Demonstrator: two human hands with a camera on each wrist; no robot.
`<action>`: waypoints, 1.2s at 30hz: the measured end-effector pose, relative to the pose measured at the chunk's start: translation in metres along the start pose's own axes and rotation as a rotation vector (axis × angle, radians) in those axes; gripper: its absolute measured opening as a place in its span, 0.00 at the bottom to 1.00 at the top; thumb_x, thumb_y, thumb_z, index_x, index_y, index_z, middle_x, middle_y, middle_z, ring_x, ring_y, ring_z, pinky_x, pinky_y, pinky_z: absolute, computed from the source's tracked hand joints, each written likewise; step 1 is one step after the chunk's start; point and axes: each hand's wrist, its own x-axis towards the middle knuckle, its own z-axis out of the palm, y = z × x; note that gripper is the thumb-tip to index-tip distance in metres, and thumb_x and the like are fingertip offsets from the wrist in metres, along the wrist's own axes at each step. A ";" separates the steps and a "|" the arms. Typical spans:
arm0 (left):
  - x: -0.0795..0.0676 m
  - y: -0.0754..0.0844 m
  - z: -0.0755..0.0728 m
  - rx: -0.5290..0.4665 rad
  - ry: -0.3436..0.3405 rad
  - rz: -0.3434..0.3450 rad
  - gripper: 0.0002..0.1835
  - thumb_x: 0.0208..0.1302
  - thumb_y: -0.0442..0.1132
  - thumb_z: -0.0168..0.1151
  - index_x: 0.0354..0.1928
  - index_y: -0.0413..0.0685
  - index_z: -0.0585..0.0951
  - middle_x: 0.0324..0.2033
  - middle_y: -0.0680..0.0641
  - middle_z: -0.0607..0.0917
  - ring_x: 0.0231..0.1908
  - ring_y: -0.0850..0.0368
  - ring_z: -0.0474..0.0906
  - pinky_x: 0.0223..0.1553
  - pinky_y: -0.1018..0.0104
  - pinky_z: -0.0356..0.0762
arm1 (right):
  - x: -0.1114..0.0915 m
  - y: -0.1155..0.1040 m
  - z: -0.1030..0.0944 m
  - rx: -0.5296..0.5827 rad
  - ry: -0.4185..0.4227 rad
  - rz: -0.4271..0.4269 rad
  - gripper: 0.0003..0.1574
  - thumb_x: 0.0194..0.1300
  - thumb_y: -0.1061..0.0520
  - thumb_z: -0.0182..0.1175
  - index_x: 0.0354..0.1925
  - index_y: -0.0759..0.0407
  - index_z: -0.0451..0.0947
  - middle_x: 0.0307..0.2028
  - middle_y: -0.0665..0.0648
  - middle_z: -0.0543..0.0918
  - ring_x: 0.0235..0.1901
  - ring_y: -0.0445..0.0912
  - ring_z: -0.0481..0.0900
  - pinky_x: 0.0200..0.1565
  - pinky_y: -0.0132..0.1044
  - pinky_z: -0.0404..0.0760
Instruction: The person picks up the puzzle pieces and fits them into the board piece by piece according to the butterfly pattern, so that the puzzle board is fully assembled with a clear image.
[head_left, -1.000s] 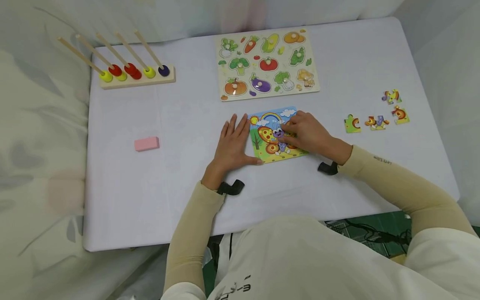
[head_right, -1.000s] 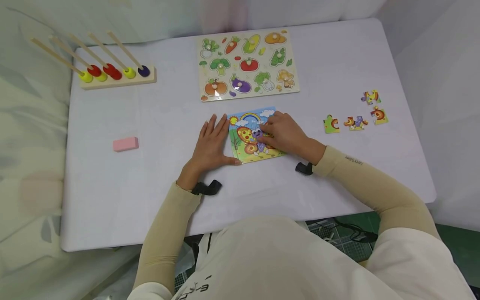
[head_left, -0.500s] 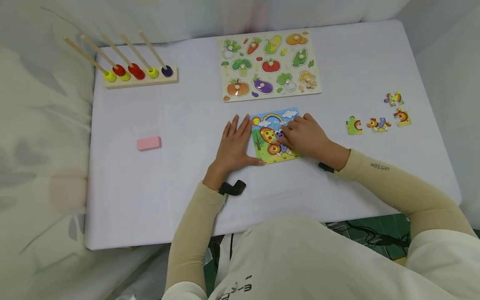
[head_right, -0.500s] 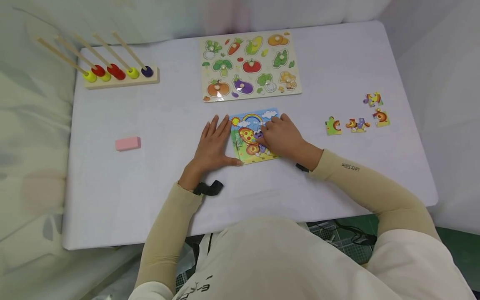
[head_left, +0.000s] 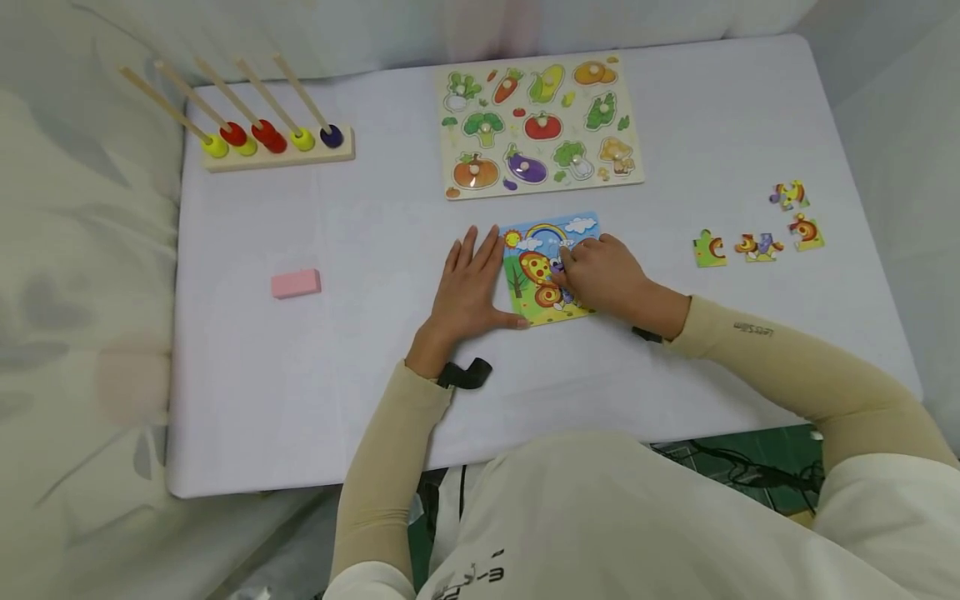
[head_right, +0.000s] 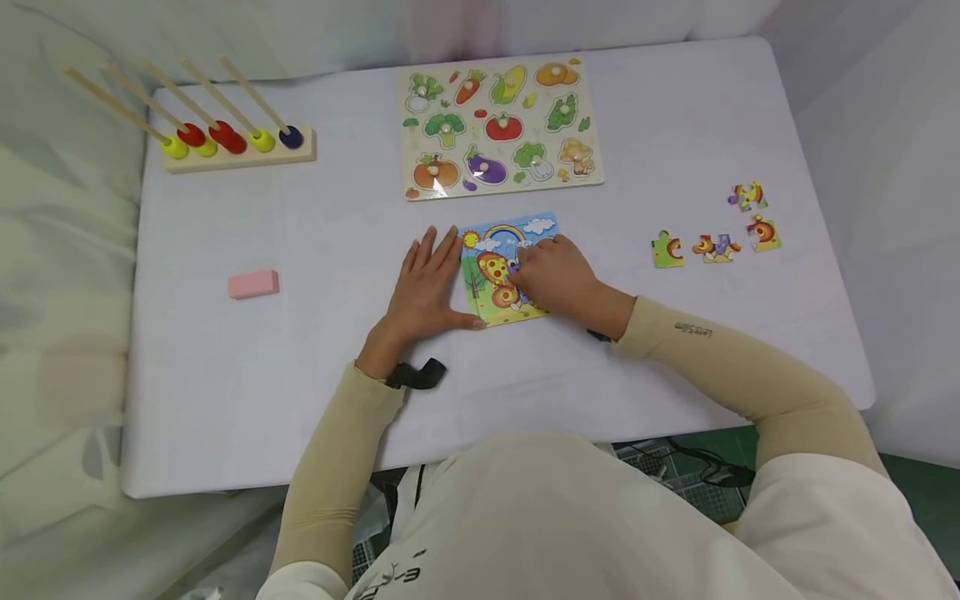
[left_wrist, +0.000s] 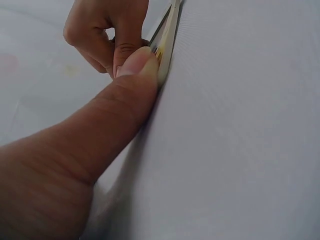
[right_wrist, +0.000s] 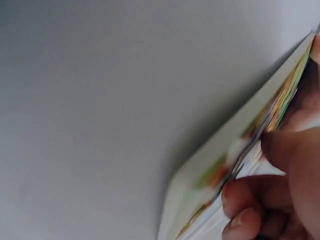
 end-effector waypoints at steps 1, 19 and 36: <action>0.000 0.000 0.000 0.002 0.000 -0.002 0.73 0.35 0.79 0.65 0.76 0.48 0.43 0.77 0.52 0.38 0.75 0.49 0.25 0.74 0.53 0.25 | 0.000 -0.002 0.000 0.007 -0.005 0.011 0.33 0.70 0.43 0.53 0.56 0.70 0.77 0.43 0.65 0.86 0.42 0.57 0.83 0.40 0.48 0.80; 0.000 -0.001 0.000 -0.007 0.011 0.011 0.72 0.35 0.78 0.65 0.76 0.47 0.44 0.77 0.51 0.40 0.76 0.47 0.27 0.75 0.52 0.27 | 0.008 -0.005 -0.004 0.191 -0.094 0.147 0.28 0.70 0.41 0.53 0.41 0.65 0.80 0.20 0.57 0.79 0.22 0.51 0.78 0.21 0.44 0.77; 0.001 -0.002 0.001 0.006 0.002 0.011 0.72 0.35 0.80 0.63 0.76 0.48 0.43 0.77 0.52 0.38 0.75 0.48 0.24 0.74 0.52 0.26 | -0.001 0.015 0.005 0.378 -0.065 0.054 0.34 0.67 0.42 0.58 0.65 0.57 0.70 0.35 0.59 0.85 0.30 0.49 0.79 0.28 0.42 0.77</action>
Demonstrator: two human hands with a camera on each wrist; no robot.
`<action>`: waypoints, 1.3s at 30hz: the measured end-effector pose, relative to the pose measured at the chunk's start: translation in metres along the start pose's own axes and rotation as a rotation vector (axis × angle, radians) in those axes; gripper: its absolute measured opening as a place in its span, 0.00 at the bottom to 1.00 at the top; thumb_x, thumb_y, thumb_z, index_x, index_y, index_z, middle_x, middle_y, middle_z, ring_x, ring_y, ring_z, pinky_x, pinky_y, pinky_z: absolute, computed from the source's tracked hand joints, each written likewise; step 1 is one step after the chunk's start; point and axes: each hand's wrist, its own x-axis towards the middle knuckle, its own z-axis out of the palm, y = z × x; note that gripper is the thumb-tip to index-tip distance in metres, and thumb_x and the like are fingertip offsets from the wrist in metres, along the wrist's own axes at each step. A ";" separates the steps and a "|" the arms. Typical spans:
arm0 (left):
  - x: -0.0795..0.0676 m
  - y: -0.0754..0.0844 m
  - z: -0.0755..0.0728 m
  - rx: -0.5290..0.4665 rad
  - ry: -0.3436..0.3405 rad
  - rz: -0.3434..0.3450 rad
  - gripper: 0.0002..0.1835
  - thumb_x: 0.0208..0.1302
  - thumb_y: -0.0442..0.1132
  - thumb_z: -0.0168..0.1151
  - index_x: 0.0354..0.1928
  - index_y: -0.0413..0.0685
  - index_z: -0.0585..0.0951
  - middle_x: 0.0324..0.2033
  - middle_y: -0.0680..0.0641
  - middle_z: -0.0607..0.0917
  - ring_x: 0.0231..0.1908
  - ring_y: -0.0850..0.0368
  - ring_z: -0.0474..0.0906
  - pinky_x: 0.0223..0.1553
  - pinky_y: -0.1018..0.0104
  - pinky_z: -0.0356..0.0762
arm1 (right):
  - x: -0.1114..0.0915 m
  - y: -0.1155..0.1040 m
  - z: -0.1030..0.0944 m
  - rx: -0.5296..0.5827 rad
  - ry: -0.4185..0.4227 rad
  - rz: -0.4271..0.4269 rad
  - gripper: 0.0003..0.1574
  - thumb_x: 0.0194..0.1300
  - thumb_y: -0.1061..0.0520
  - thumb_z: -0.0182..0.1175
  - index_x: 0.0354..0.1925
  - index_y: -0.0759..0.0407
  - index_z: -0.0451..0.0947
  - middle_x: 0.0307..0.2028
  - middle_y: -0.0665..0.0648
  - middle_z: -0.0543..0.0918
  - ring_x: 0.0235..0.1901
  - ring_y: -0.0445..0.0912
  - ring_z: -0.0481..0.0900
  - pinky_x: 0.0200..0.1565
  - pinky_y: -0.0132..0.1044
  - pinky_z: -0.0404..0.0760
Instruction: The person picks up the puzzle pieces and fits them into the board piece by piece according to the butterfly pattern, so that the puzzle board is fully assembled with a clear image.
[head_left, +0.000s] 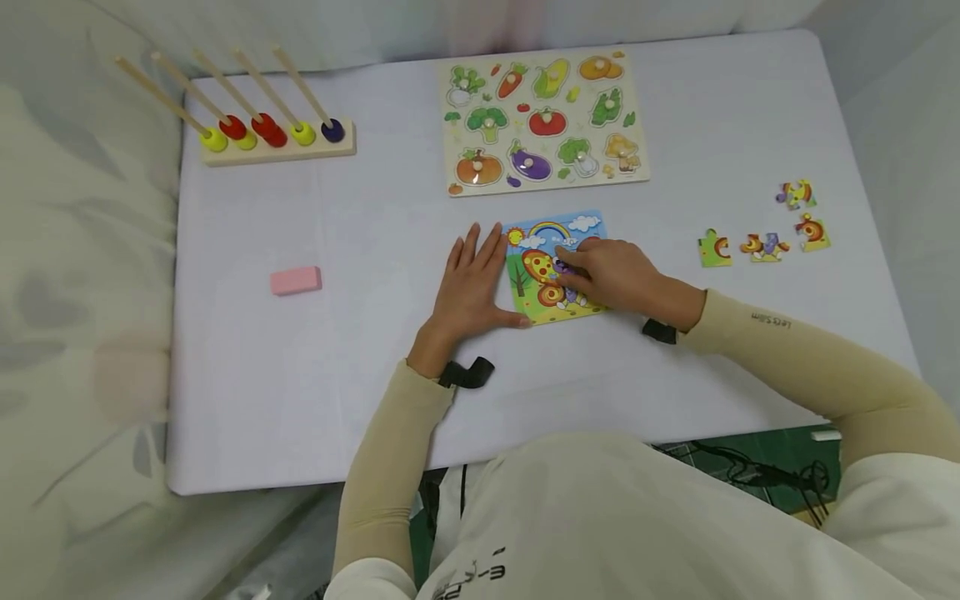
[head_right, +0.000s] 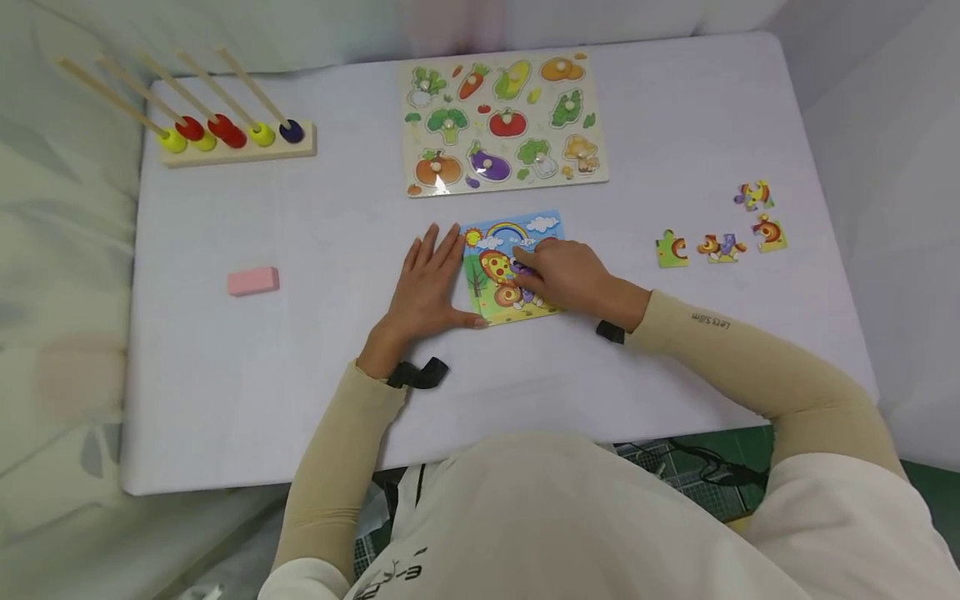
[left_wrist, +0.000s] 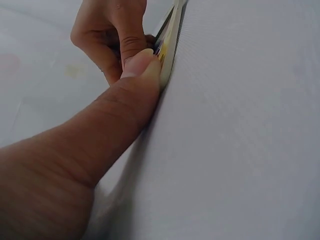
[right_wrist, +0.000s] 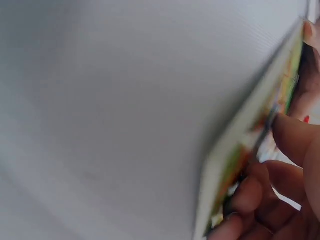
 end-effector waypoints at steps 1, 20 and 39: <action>0.000 0.000 0.000 -0.001 0.000 0.000 0.72 0.35 0.80 0.63 0.76 0.48 0.43 0.77 0.52 0.38 0.75 0.48 0.24 0.74 0.52 0.26 | 0.000 0.000 -0.001 0.007 -0.016 0.003 0.34 0.67 0.42 0.58 0.65 0.57 0.70 0.31 0.58 0.84 0.27 0.48 0.79 0.26 0.41 0.75; 0.003 0.004 0.000 -0.002 -0.025 -0.005 0.73 0.34 0.79 0.65 0.76 0.47 0.43 0.77 0.52 0.38 0.75 0.47 0.25 0.74 0.51 0.26 | -0.015 0.033 -0.037 0.202 0.073 0.081 0.29 0.70 0.49 0.55 0.66 0.54 0.69 0.21 0.54 0.76 0.22 0.46 0.68 0.26 0.37 0.65; -0.002 -0.001 0.001 -0.055 0.020 -0.017 0.73 0.33 0.77 0.68 0.77 0.50 0.42 0.77 0.51 0.40 0.75 0.49 0.25 0.74 0.49 0.28 | -0.136 0.206 -0.086 0.154 0.003 0.771 0.50 0.69 0.37 0.48 0.75 0.58 0.38 0.66 0.84 0.41 0.65 0.78 0.41 0.56 0.77 0.52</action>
